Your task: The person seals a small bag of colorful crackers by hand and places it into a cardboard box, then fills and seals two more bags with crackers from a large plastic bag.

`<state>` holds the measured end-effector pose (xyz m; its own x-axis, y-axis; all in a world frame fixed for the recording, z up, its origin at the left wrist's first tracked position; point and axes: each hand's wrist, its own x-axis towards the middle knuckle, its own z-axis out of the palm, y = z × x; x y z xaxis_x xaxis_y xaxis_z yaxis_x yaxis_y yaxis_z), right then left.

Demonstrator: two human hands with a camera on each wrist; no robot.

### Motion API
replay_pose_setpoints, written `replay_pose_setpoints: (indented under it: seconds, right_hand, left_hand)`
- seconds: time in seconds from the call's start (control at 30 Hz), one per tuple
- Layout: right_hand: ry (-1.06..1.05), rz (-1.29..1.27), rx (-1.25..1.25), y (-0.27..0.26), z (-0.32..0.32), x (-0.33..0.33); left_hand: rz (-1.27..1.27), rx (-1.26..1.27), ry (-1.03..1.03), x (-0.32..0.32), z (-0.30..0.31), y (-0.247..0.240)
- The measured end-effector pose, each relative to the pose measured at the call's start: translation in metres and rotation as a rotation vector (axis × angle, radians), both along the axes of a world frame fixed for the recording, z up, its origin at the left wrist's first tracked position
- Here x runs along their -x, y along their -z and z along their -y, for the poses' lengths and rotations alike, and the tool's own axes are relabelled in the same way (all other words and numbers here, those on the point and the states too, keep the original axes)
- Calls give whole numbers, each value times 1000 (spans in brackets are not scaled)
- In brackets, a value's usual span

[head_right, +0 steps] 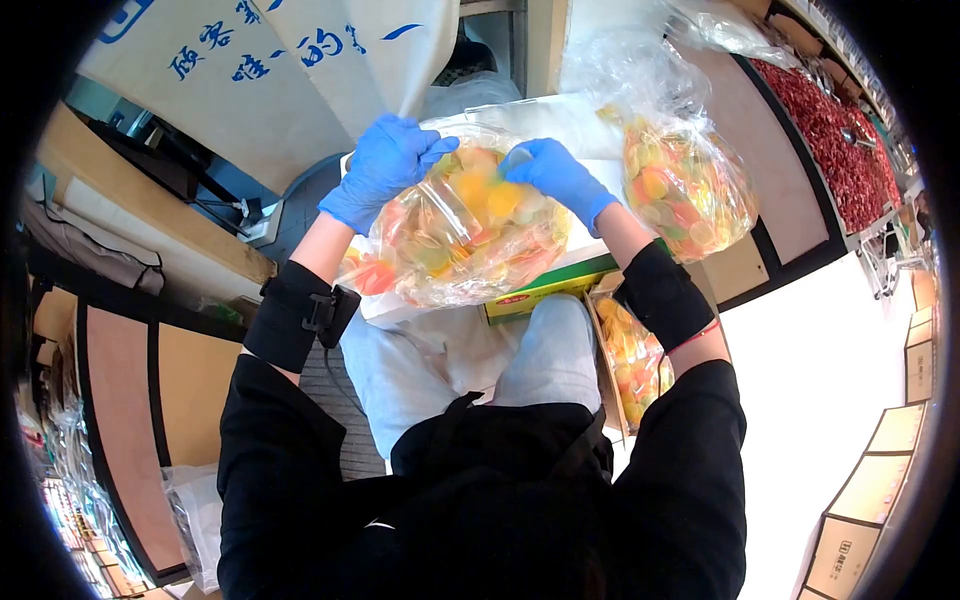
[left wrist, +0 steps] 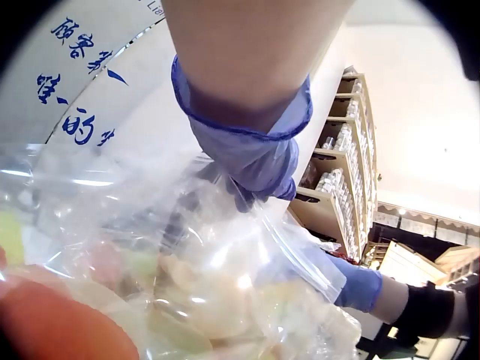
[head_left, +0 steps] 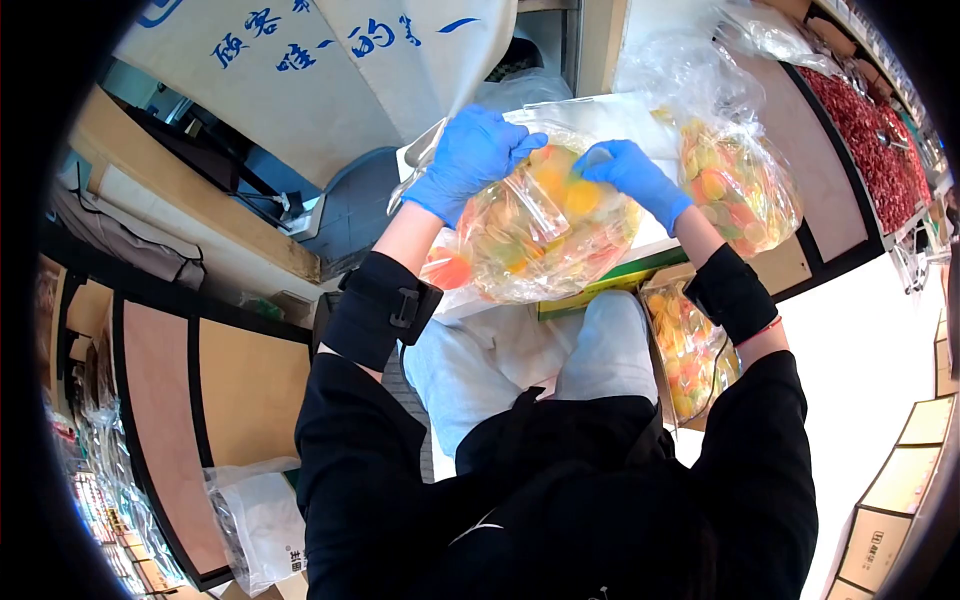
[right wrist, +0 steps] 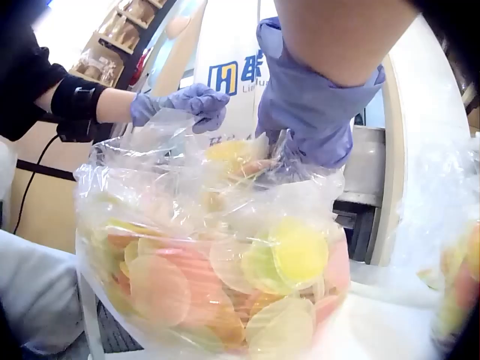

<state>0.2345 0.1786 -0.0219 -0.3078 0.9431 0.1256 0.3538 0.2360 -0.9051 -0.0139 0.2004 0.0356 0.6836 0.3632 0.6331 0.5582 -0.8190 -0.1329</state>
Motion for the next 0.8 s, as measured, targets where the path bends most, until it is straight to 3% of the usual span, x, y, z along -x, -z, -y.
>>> replay_pose_setpoints:
  seconds: [0.13,0.27,0.33,0.47,0.57,0.7,0.8]
  right_hand:
    - [34,96,232,-4,9,9]
    - [44,39,-151,23,-3,11]
    - [64,95,-304,-6,15,28]
    - [-161,-176,106,-35,35,55]
    - [-160,-218,255,-36,39,61]
    - [-142,-299,287,-25,39,53]
    - [-222,-133,219,-22,32,55]
  left_hand:
    - [-20,11,-13,-2,0,3]
    - [9,9,14,-1,-3,8]
    - [47,16,38,-3,-2,8]
    - [90,27,85,-14,10,3]
    - [125,71,131,-13,8,2]
    - [182,65,140,-6,5,2]
    - [203,130,198,-9,15,-3]
